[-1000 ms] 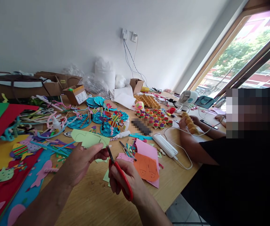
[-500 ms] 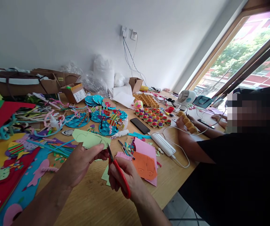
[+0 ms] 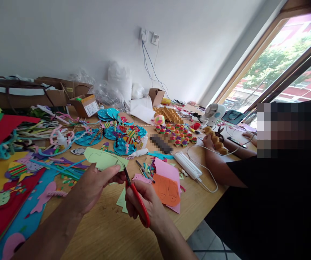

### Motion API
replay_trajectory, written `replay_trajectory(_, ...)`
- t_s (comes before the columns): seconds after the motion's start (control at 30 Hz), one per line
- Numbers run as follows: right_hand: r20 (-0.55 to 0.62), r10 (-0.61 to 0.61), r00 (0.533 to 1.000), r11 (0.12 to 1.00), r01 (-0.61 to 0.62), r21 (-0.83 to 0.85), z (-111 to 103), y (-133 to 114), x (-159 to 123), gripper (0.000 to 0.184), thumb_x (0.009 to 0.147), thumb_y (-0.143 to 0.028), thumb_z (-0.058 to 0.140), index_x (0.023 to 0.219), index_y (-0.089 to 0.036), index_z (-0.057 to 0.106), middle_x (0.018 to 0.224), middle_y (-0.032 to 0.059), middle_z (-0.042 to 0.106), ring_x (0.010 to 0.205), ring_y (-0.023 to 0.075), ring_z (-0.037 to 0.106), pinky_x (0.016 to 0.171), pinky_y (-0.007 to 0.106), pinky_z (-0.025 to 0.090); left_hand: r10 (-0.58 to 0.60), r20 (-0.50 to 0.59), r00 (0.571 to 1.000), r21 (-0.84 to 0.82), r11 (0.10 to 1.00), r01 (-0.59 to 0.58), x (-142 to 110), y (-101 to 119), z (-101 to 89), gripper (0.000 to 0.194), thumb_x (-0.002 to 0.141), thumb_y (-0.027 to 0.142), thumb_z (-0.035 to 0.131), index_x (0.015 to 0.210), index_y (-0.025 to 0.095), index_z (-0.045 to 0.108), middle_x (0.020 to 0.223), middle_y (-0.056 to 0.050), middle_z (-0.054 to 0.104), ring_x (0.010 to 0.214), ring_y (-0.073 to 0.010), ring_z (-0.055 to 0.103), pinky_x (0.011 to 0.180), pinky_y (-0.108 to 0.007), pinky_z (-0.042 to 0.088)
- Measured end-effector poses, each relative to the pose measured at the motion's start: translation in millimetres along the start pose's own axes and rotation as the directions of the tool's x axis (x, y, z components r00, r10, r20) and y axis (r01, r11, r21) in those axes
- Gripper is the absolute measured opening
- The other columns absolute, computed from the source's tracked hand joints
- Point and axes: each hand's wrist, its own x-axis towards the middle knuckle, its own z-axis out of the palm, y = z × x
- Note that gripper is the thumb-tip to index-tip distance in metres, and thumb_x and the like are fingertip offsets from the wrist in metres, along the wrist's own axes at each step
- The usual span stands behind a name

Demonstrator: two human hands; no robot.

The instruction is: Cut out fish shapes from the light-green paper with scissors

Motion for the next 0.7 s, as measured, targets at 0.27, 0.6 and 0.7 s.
replay_trajectory(0.27, -0.004, -0.061, 0.998, 0.998, 0.060, -0.031, -1.1, -0.5, -1.2, 0.052, 0.080, -0.065, 0.058, 0.059, -0.019, 0.045, 0.048, -0.0029, 0.049, 0.043, 0.0070, 0.041, 0.042, 0.017, 0.032, 0.003, 0.008, 1.000, 0.009, 1.000, -0.003, -0.2, 0.8, 0.8, 0.011, 0.065, 0.024, 0.071, 0.058, 0.017, 0.070, 0.058, 0.002, 0.071, 0.059, -0.0150, 0.063, 0.060, -0.026, 0.055)
replay_trajectory(0.6, -0.011, -0.035, 0.999, 0.999, 0.035, -0.001, 0.1, -3.8, -1.1, 0.049, 0.079, -0.061, 0.059, 0.057, -0.020, 0.043, 0.045, -0.0055, 0.044, 0.040, 0.0060, 0.038, 0.039, 0.017, 0.029, -0.012, 0.008, 1.000, 0.016, 1.000, 0.012, 2.0, -2.7, -2.8, 0.009, 0.064, 0.024, 0.072, 0.059, 0.017, 0.071, 0.058, 0.001, 0.072, 0.060, -0.0161, 0.064, 0.061, -0.027, 0.056)
replay_trajectory(0.7, -0.009, -0.041, 0.999, 0.999, 0.041, -0.001, 0.1, -2.3, -1.0, 0.045, 0.080, -0.054, 0.059, 0.057, -0.020, 0.043, 0.045, -0.0056, 0.044, 0.039, 0.0056, 0.038, 0.039, 0.017, 0.028, -0.020, 0.006, 1.000, 0.024, 1.000, 0.020, 2.0, -2.3, -2.4, 0.009, 0.063, 0.024, 0.072, 0.058, 0.017, 0.072, 0.058, 0.001, 0.073, 0.059, -0.0167, 0.065, 0.061, -0.028, 0.056)
